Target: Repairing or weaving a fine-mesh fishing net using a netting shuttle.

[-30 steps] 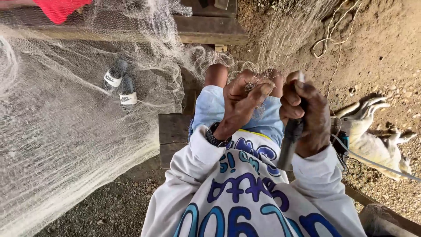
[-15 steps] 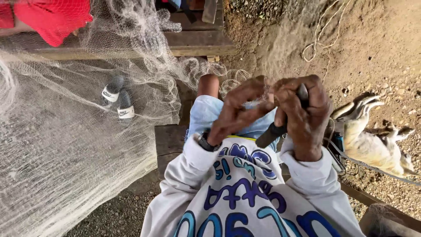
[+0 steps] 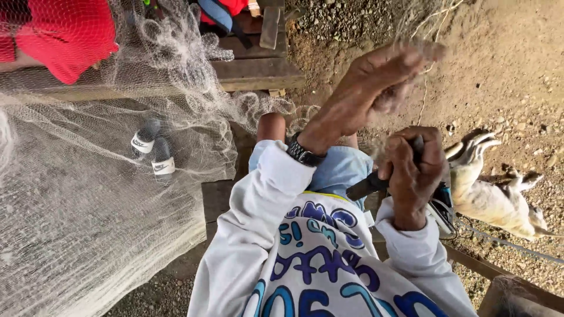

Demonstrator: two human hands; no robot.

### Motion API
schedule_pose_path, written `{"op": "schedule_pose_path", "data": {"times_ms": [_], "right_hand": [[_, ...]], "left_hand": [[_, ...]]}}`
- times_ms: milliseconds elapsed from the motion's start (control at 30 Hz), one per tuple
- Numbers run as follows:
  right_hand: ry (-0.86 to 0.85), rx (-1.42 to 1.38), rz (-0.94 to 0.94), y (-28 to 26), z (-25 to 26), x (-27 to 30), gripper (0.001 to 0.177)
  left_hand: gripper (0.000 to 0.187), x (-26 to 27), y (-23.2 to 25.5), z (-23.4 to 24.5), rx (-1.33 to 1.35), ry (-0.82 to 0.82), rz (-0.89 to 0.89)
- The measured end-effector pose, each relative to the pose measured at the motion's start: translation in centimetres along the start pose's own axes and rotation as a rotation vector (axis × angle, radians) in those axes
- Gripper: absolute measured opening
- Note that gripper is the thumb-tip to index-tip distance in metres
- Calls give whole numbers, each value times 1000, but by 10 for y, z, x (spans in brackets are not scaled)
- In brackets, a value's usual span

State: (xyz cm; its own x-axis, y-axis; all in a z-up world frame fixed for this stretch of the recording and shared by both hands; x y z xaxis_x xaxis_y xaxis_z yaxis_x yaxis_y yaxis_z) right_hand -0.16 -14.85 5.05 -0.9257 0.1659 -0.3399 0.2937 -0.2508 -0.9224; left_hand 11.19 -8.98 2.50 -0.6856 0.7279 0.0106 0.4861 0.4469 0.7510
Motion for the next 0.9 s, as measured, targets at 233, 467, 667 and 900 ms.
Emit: {"op": "schedule_pose_path", "data": {"times_ms": [233,467,667,900], "right_hand": [[149,72,38,4,9,-2,15],[97,101,52,8,4,-4,14],[10,34,187,33,-2,0,9],[156,217,128,20,-32,4,6]], "left_hand": [[10,16,-1,19,147,-82,-325],[5,55,9,21,-21,-148,-285],[15,69,-1,42,-245,183,-530],[29,52,38,6,25,469,-594]]}}
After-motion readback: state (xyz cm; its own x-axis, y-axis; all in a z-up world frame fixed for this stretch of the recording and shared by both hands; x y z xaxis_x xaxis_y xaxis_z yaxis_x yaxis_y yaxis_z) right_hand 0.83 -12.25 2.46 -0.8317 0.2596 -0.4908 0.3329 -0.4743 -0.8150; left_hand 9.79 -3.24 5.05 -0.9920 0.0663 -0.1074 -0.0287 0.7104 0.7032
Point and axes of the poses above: each hand's wrist, its own x-axis away from the middle knuckle, its own z-axis out of the back of the hand, y = z × x, the point moved 3 cm from there along -x, towards the middle knuckle, and after that the axes turned 4 degrees about -y, right-handed, at the moved point
